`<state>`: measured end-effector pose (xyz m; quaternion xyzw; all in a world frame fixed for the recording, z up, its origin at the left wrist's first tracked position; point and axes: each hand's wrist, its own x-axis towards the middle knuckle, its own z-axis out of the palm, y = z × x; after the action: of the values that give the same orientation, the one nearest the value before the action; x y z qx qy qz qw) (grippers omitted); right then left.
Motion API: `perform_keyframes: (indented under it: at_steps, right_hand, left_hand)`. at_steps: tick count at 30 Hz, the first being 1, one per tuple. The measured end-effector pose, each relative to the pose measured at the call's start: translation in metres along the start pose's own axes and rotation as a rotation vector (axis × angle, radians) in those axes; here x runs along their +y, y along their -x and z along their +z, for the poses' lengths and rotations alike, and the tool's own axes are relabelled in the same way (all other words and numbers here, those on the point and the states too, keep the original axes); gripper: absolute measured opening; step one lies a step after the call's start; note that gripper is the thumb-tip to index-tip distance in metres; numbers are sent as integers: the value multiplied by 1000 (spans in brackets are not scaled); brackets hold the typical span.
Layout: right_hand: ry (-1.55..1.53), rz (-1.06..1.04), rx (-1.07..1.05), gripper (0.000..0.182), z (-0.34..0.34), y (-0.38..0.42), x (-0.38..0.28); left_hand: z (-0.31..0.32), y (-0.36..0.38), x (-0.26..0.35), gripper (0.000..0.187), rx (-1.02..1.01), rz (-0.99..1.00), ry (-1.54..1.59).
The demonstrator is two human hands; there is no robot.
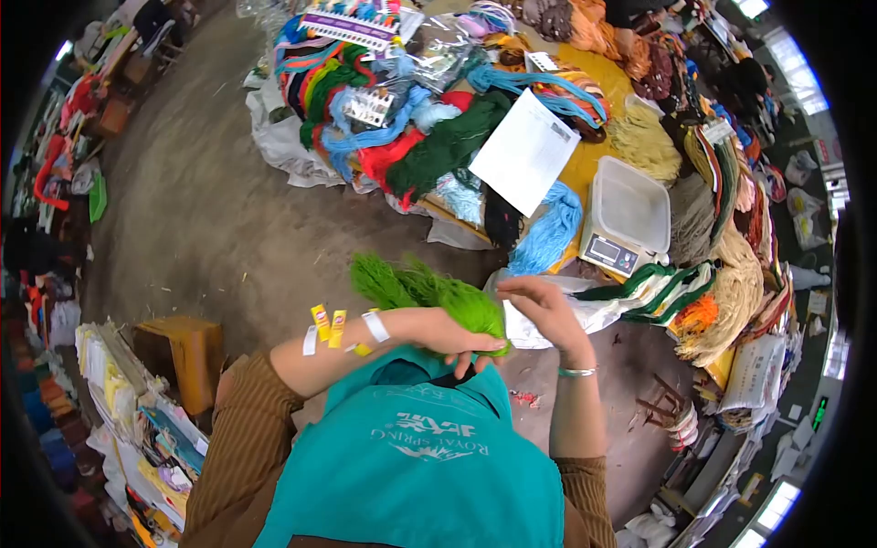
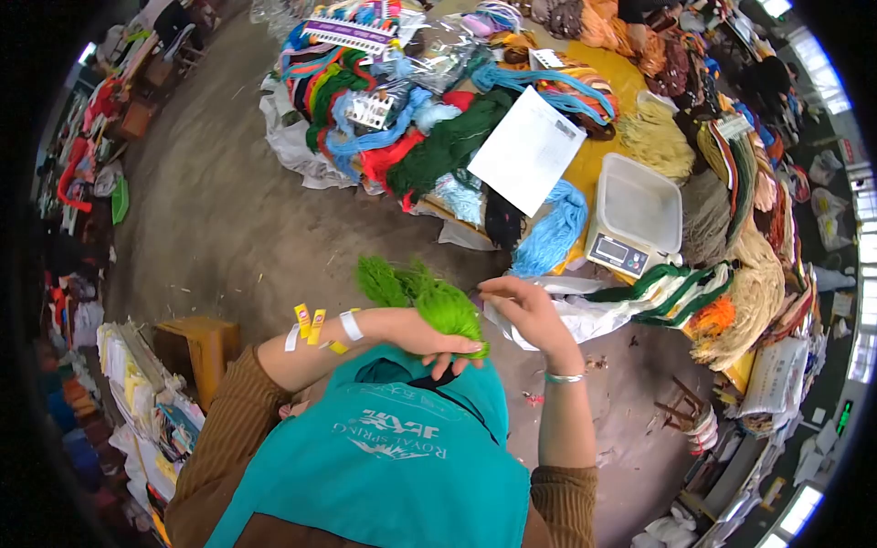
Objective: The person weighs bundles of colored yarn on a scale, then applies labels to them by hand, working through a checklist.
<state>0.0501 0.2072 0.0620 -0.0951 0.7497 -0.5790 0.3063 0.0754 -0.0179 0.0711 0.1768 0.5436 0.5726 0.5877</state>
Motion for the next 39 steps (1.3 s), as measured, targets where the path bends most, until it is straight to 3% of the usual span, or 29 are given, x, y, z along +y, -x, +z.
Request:
perform_keyframes:
  at_steps: [3, 10, 12, 16, 19, 22, 23, 24, 27, 30, 31, 34, 35, 38, 39]
  right_hand:
    - [95, 81, -17, 25, 10, -15, 29]
    - [83, 52, -80, 28, 14, -45, 77]
    - [129, 99, -9, 31, 7, -55, 84]
    - [321, 106, 104, 53, -7, -93, 137]
    - [491, 122, 131, 55, -19, -127, 143]
    - [571, 67, 179, 48, -29, -160, 138]
    - [561, 13, 167, 33, -31, -171, 135]
    - [558, 8, 155, 33, -31, -175, 133]
    - [295, -166, 84, 24, -29, -165, 87]
    - [0, -22, -89, 21, -27, -141, 27]
    - [7, -31, -115, 21, -27, -136, 22]
    - [-66, -88, -134, 13, -28, -126, 14]
    - [-70, -74, -139, 12, -28, -121, 9]
    - [-103, -42, -198, 10, -24, -107, -14]
    - [-141, -163, -212, 10, -19, -103, -20]
  left_hand:
    - [-1, 1, -4, 42, 22, -40, 38]
    - [-5, -10, -9, 41, 111, -104, 149]
    - [-4, -14, 1, 40, 130, -121, 150]
    - [-5, -28, 4, 38, 142, -136, 166]
    - [-3, -37, 5, 38, 177, -140, 182]
    - [-3, -44, 8, 38, 220, -159, 223]
    - [-4, -45, 9, 38, 230, -161, 230]
    - [-4, -48, 9, 37, 244, -162, 227]
    - [-5, -60, 1, 36, 274, -126, 188]
    - [-9, -72, 10, 36, 255, -157, -31]
    - [-11, -69, 32, 39, 270, -248, -109]
    - [-10, -78, 30, 41, 272, -209, -161]
    - [-11, -69, 54, 35, 246, -245, -222]
    - [-11, -96, 23, 23, 225, -77, -327]
    - [-12, -105, 11, 23, 239, -80, -323]
